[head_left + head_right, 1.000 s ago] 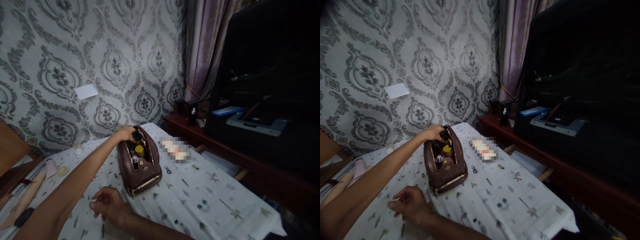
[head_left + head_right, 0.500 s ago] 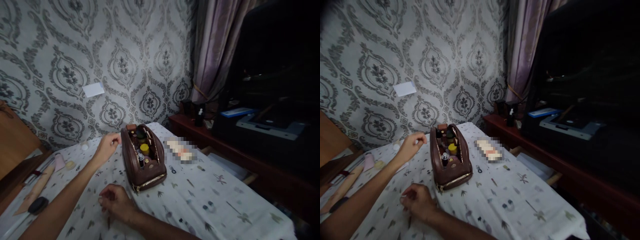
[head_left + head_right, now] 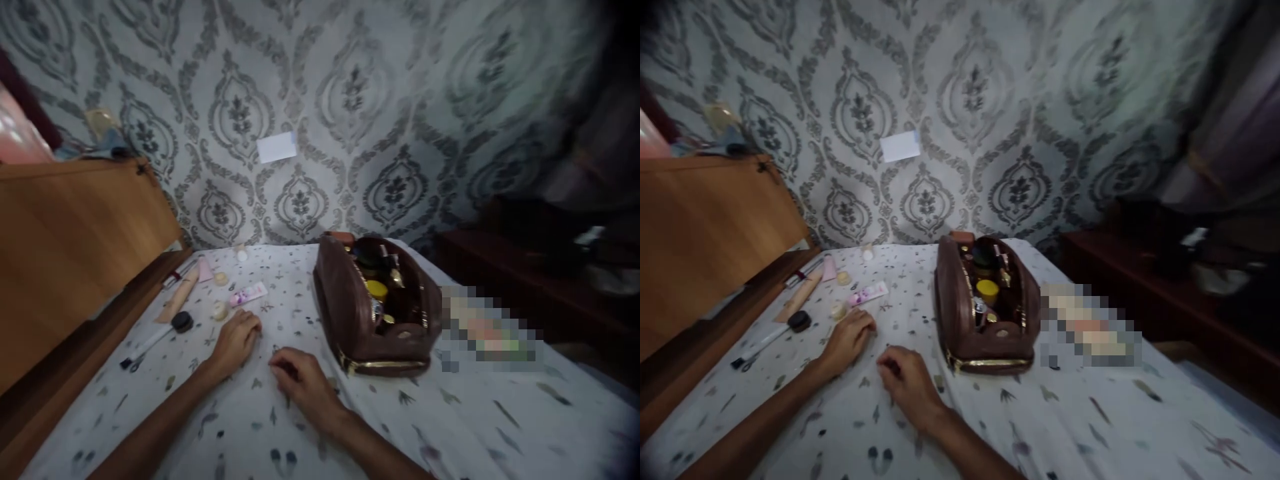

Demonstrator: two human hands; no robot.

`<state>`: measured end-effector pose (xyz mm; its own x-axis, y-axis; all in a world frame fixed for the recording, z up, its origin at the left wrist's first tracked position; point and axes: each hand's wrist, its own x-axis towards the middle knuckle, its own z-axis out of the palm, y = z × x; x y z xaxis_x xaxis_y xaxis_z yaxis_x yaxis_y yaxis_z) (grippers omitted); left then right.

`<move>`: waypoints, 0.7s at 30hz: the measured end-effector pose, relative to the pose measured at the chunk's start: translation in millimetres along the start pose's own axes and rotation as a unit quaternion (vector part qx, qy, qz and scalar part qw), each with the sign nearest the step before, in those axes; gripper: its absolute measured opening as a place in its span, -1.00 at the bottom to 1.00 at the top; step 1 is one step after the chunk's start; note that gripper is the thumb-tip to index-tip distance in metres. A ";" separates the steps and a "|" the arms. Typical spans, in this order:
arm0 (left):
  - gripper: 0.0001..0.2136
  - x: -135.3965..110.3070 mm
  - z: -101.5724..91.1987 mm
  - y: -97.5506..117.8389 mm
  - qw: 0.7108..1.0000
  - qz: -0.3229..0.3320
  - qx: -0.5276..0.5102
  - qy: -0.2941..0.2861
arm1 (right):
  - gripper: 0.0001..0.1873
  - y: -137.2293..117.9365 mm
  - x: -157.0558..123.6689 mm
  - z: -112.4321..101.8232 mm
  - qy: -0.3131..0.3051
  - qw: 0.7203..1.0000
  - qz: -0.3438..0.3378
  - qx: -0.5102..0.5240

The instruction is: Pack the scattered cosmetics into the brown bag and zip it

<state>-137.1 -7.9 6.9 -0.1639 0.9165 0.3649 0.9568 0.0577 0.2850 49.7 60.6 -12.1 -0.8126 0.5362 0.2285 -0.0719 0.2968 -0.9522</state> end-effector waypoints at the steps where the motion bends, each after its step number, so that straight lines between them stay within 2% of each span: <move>1: -0.79 -2.8 1.5 -1.6 1.000 -0.002 -0.004 -0.002 | -0.88 -0.6 0.5 0.1 -0.003 1.000 -0.002 -0.010; 10: -0.78 -9.7 1.5 -11.8 0.999 0.036 -0.006 0.002 | -0.73 -2.3 1.6 2.9 -0.029 0.997 0.018 -0.067; 16: -0.79 -11.8 -2.4 -23.0 1.000 -0.013 0.000 -0.003 | -0.71 -0.2 5.4 3.7 -0.039 0.996 0.009 -0.080; 19: -0.79 -11.6 0.0 -26.1 1.000 -0.014 -0.014 -0.008 | -0.70 -1.3 6.3 2.7 -0.036 0.997 0.010 -0.069; 21: -0.78 -11.0 1.5 -27.7 0.999 -0.017 -0.025 -0.010 | -0.69 -1.7 0.1 1.6 -0.055 0.997 0.018 -0.059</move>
<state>-161.4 -19.0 -6.3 -0.1913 0.9218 0.3371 0.9375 0.0699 0.3409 48.8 58.8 -10.8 -0.8724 0.4603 0.1646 0.0221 0.3736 -0.9273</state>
